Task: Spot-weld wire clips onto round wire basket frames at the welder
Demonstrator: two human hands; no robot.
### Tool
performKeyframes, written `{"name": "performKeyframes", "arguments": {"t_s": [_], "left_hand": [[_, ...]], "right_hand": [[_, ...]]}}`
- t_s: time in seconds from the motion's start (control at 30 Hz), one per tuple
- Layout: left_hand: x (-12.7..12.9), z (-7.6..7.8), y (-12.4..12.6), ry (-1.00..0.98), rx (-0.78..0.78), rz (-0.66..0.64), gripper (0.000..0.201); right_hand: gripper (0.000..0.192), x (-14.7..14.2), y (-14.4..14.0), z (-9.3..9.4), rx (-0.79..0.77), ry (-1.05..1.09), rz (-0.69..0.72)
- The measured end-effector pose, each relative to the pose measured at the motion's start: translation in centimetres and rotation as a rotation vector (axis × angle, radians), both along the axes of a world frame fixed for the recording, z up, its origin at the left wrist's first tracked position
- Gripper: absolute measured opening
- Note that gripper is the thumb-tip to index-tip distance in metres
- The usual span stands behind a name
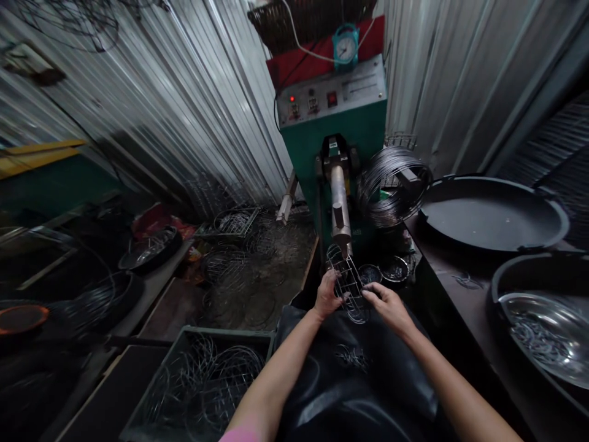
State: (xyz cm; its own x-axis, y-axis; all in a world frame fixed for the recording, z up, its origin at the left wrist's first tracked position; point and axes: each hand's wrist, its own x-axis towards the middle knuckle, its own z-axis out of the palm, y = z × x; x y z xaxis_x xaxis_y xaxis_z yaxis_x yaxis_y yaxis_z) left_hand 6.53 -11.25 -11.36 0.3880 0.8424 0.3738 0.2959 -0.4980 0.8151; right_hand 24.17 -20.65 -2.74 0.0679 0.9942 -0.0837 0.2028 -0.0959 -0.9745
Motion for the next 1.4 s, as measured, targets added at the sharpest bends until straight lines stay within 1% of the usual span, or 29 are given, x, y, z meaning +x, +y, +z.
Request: {"name": "performKeyframes", "arguments": {"t_s": [0.1, 0.17, 0.27, 0.4, 0.57, 0.63, 0.8, 0.9, 0.97, 1.07, 1.13, 1.2, 1.3, 1.4], "left_hand": [[0.1, -0.4, 0.3, 0.043, 0.127, 0.076, 0.054], [0.2, -0.5, 0.7, 0.064, 0.216, 0.098, 0.056], [0.5, -0.5, 1.0, 0.069, 0.26, 0.098, 0.057], [0.7, -0.3, 1.2, 0.066, 0.214, 0.091, 0.056], [0.6, -0.4, 1.4, 0.046, 0.131, 0.076, 0.056], [0.7, -0.4, 1.5, 0.023, 0.103, 0.064, 0.058], [1.0, -0.3, 2.1, -0.045, -0.002, 0.084, 0.064], [1.1, -0.1, 2.4, -0.021, 0.004, 0.097, 0.065], [0.9, 0.0, 2.5, -0.018, 0.015, 0.097, 0.063], [0.8, -0.1, 2.2, -0.032, 0.004, 0.104, 0.066], [0.7, -0.2, 1.8, -0.044, -0.02, 0.099, 0.07], [0.8, 0.0, 1.4, -0.066, -0.062, 0.086, 0.071], [1.1, 0.5, 1.1, -0.117, -0.134, 0.088, 0.07], [1.2, 1.2, 1.4, -0.151, -0.21, 0.106, 0.069]], "right_hand": [[0.036, 0.1, 1.3, 0.9, 0.027, -0.046, -0.021], [0.034, -0.1, 2.2, 1.4, 0.034, -0.078, -0.031], [0.03, -0.4, 3.2, 2.0, 0.049, -0.101, -0.037], [0.03, -0.4, 3.6, 1.7, 0.043, -0.064, -0.055], [0.039, -0.1, 2.6, 0.6, -0.081, 0.136, -0.009], [0.039, -0.1, 2.5, 0.6, -0.084, 0.167, 0.0], [0.035, -0.5, 4.4, 1.6, -0.006, 0.119, -0.046], [0.037, -0.6, 5.0, 1.9, -0.016, 0.135, -0.048], [0.04, -0.3, 4.5, 1.7, -0.048, 0.148, -0.047], [0.043, 0.3, 2.6, 1.0, -0.116, 0.146, -0.029], [0.042, 0.6, 1.5, 0.7, -0.151, 0.158, 0.005], [0.041, 0.7, 1.0, 0.6, -0.171, 0.189, 0.032], [0.042, 0.5, 1.7, 1.1, -0.159, 0.201, 0.027], [0.041, 0.2, 3.3, 1.8, -0.091, 0.158, 0.003]]}}
